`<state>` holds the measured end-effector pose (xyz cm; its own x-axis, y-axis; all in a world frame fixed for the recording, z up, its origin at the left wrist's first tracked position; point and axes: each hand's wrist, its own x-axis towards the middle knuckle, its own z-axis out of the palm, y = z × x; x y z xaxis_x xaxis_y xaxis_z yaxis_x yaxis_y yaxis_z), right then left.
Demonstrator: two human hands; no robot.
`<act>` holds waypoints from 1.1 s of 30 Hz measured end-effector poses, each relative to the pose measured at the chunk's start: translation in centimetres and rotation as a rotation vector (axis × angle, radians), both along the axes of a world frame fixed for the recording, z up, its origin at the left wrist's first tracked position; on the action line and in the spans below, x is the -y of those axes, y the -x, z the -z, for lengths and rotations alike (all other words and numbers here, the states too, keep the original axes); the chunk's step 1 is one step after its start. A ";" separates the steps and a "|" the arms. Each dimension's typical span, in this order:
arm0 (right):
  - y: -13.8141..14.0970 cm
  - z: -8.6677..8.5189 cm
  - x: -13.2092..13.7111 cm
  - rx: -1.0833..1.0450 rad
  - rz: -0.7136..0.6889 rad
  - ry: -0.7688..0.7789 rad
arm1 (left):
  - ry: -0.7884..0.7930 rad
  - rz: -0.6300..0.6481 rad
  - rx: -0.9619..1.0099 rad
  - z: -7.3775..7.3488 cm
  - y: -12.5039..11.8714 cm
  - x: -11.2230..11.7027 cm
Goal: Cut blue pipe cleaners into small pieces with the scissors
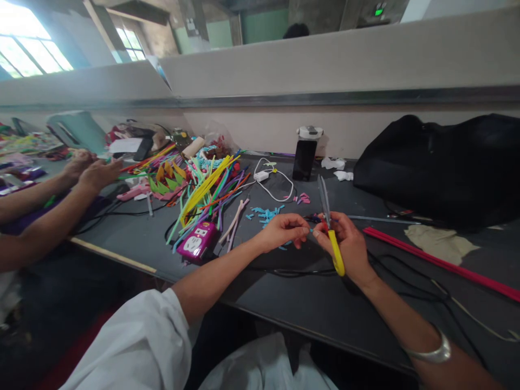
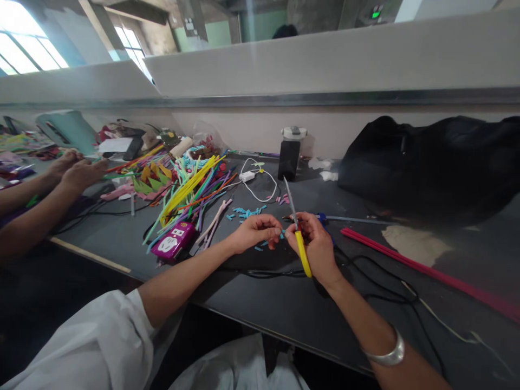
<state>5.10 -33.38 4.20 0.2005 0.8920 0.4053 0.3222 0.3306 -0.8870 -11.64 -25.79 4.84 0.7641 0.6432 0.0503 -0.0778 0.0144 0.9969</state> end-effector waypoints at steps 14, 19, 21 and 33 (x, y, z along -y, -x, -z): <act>-1.7 0.8 -0.3 0.473 0.103 -0.008 | -0.028 -0.504 0.241 -2.5 2.7 -2.4; -1.6 0.7 -0.3 0.611 0.068 -0.023 | -0.055 -0.506 0.310 -2.8 3.6 -3.0; -1.6 0.6 -0.2 0.637 0.048 -0.005 | -0.050 -0.487 0.307 -2.8 3.7 -3.0; -1.8 1.0 -0.2 0.660 0.022 0.068 | -0.038 -0.361 0.324 -2.6 4.0 -3.2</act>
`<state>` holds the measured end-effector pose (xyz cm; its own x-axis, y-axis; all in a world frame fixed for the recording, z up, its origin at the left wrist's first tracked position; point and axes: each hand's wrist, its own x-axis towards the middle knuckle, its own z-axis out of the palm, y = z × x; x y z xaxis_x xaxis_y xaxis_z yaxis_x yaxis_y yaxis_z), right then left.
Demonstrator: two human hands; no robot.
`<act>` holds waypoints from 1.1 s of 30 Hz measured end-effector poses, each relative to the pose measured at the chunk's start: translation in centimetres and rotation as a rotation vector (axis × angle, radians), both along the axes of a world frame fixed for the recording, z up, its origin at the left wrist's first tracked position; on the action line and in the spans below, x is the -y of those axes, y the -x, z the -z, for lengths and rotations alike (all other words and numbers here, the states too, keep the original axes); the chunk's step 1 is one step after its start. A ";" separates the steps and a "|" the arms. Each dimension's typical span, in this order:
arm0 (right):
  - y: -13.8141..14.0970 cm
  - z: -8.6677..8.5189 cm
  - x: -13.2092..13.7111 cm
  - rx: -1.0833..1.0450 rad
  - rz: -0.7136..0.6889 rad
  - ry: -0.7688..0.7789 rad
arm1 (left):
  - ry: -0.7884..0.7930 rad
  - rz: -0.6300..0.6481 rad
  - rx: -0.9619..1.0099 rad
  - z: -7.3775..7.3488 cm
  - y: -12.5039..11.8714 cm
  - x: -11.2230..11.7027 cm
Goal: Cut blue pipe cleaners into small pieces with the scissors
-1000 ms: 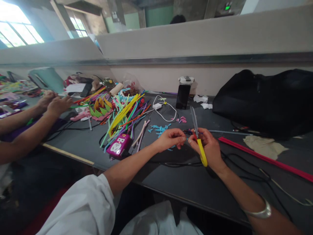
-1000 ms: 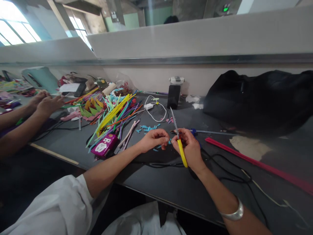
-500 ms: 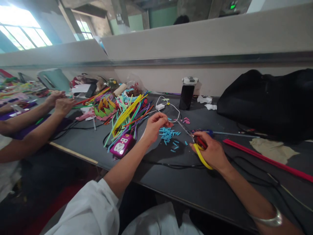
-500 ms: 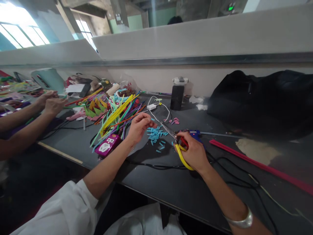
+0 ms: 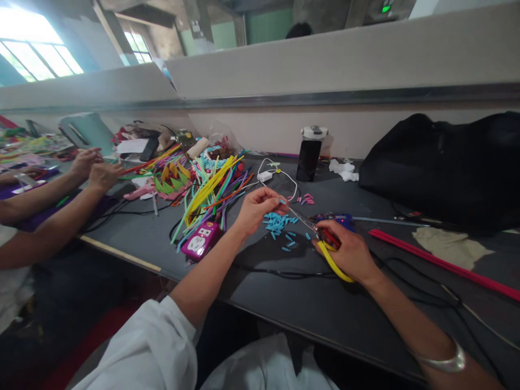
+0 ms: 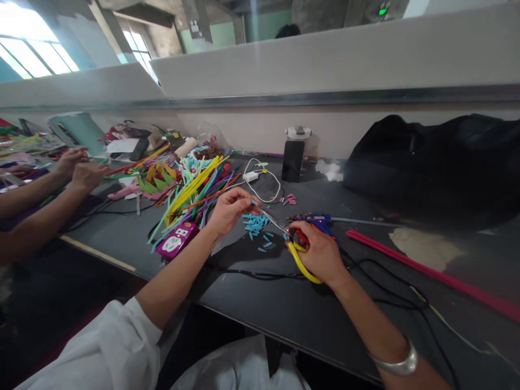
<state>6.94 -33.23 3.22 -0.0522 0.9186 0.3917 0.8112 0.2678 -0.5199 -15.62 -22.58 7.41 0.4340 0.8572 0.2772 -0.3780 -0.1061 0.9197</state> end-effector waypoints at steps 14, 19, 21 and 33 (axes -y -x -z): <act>-0.1 0.1 0.1 0.012 -0.021 0.034 | -0.015 0.019 -0.088 -0.1 0.5 -0.2; 0.0 0.1 0.1 0.024 -0.015 0.036 | -0.011 0.013 -0.076 -0.1 0.4 -0.3; 0.0 0.1 0.1 0.026 -0.012 0.041 | -0.007 0.010 -0.083 0.0 0.4 -0.3; 0.0 0.1 0.2 0.025 -0.015 0.032 | -0.037 0.018 -0.115 -0.3 0.5 -0.2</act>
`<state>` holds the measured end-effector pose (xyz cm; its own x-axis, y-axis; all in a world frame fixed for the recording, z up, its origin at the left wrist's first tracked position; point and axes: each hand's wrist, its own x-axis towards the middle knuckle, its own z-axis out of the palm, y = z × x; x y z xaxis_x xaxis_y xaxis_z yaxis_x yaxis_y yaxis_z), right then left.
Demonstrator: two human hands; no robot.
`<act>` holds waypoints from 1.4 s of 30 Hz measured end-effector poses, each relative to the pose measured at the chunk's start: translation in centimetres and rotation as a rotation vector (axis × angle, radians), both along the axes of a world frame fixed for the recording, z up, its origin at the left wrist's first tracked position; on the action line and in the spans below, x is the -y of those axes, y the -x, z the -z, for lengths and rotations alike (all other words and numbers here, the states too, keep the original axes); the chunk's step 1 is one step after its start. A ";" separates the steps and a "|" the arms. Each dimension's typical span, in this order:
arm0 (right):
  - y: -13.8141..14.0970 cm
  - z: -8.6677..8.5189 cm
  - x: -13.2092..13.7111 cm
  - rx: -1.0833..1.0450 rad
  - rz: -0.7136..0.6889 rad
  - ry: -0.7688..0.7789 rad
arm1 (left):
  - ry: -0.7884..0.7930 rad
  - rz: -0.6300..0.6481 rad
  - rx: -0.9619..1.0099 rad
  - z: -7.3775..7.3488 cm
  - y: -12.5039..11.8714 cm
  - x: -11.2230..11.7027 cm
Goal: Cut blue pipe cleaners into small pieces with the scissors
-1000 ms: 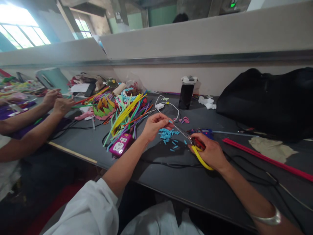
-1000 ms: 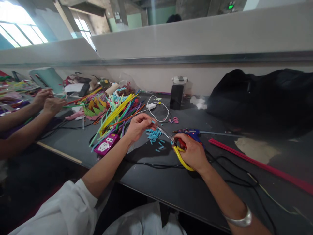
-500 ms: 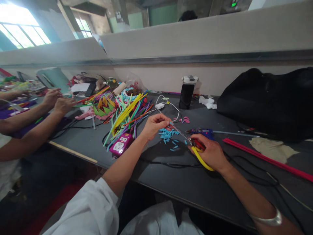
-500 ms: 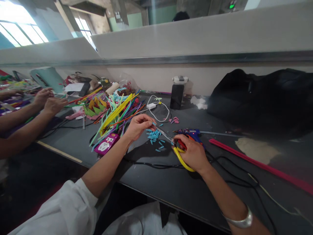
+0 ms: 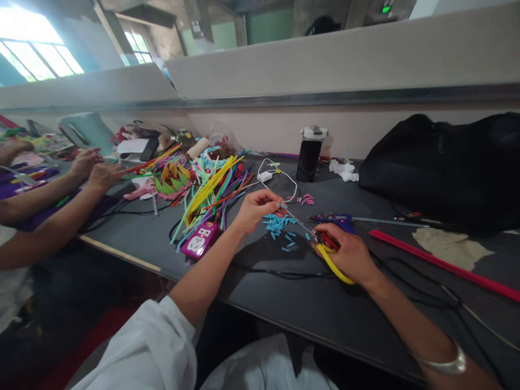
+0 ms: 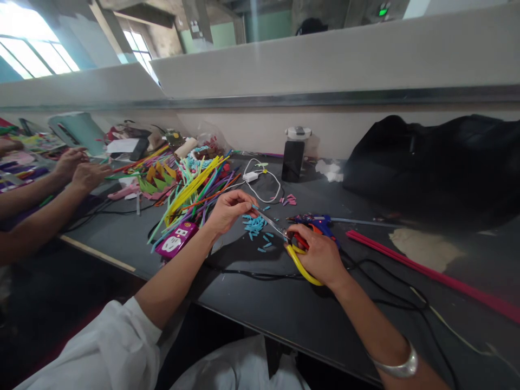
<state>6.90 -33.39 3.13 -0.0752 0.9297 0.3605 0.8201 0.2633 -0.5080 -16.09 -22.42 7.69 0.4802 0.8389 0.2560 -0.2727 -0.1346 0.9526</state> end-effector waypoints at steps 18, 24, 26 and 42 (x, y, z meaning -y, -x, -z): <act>0.0 0.1 0.1 0.002 -0.041 0.026 | 0.012 0.007 0.015 0.2 0.0 -0.1; 0.1 0.0 0.1 -0.021 -0.049 0.016 | 0.015 0.013 0.017 0.1 0.0 -0.1; 0.1 -0.1 0.2 -0.017 -0.038 0.011 | 0.013 0.008 0.020 0.1 0.0 -0.1; 0.2 -0.2 0.2 -0.034 -0.053 0.024 | 0.002 0.013 0.031 0.2 0.0 0.0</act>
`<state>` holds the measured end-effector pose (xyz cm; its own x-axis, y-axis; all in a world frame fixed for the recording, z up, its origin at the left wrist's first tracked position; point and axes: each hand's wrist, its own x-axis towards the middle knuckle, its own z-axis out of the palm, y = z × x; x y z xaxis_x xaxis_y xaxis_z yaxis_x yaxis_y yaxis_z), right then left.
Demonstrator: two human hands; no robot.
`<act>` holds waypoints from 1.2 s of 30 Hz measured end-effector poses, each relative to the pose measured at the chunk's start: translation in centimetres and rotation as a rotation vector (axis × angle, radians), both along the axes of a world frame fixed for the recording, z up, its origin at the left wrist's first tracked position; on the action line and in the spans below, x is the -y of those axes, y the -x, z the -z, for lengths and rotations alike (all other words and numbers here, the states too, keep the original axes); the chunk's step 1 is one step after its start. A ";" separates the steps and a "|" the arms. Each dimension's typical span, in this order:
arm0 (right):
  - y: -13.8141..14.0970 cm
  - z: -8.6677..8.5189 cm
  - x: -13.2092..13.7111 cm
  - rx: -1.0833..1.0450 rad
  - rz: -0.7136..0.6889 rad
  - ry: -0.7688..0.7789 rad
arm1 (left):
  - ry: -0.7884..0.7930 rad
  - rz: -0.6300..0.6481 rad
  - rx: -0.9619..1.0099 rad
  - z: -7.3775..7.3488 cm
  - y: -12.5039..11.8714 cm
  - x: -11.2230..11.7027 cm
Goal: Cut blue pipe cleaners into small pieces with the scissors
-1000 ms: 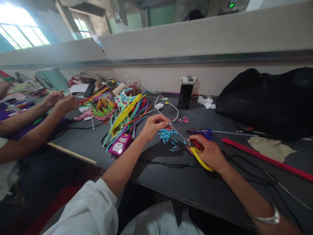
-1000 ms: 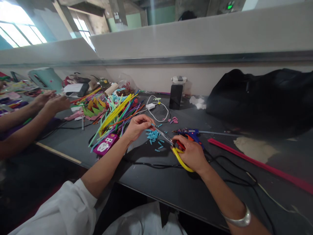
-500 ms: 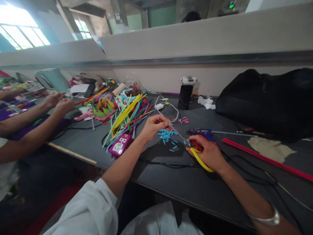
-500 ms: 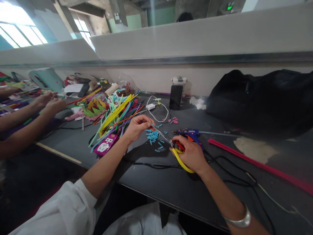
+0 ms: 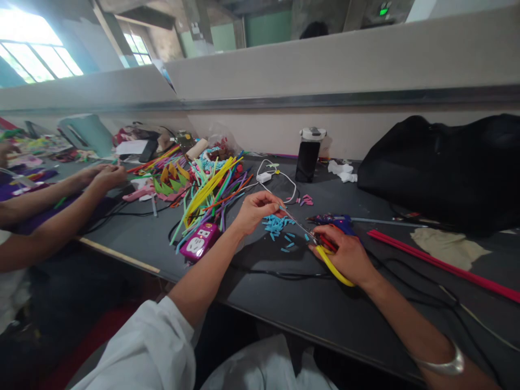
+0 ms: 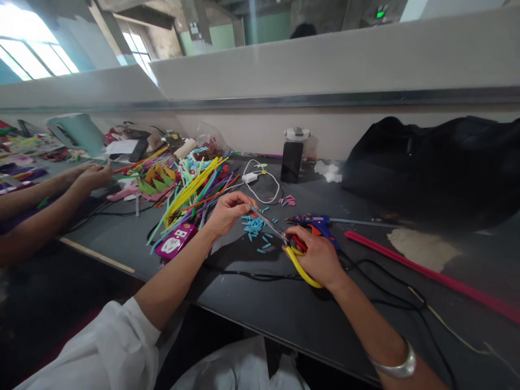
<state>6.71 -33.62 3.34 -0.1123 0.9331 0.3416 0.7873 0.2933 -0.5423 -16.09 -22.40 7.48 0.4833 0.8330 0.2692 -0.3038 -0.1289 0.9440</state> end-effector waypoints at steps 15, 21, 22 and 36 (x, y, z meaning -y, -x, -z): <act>-0.2 0.4 -0.1 0.021 -0.005 -0.037 | 0.043 0.013 0.014 0.2 -0.1 0.0; -0.3 0.3 -0.1 0.065 0.094 -0.093 | 0.113 0.005 -0.004 0.4 -0.2 -0.3; -0.2 0.2 -0.1 0.084 0.099 -0.095 | 0.121 0.007 -0.006 0.4 -0.2 -0.2; 0.2 -0.4 0.1 0.244 0.120 -0.108 | 0.297 0.077 -0.030 0.1 -0.5 0.2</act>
<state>6.50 -33.77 3.77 -0.0945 0.9044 0.4162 0.9232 0.2360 -0.3032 -15.57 -22.57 7.36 0.5523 0.8337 0.0044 -0.2737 0.1763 0.9455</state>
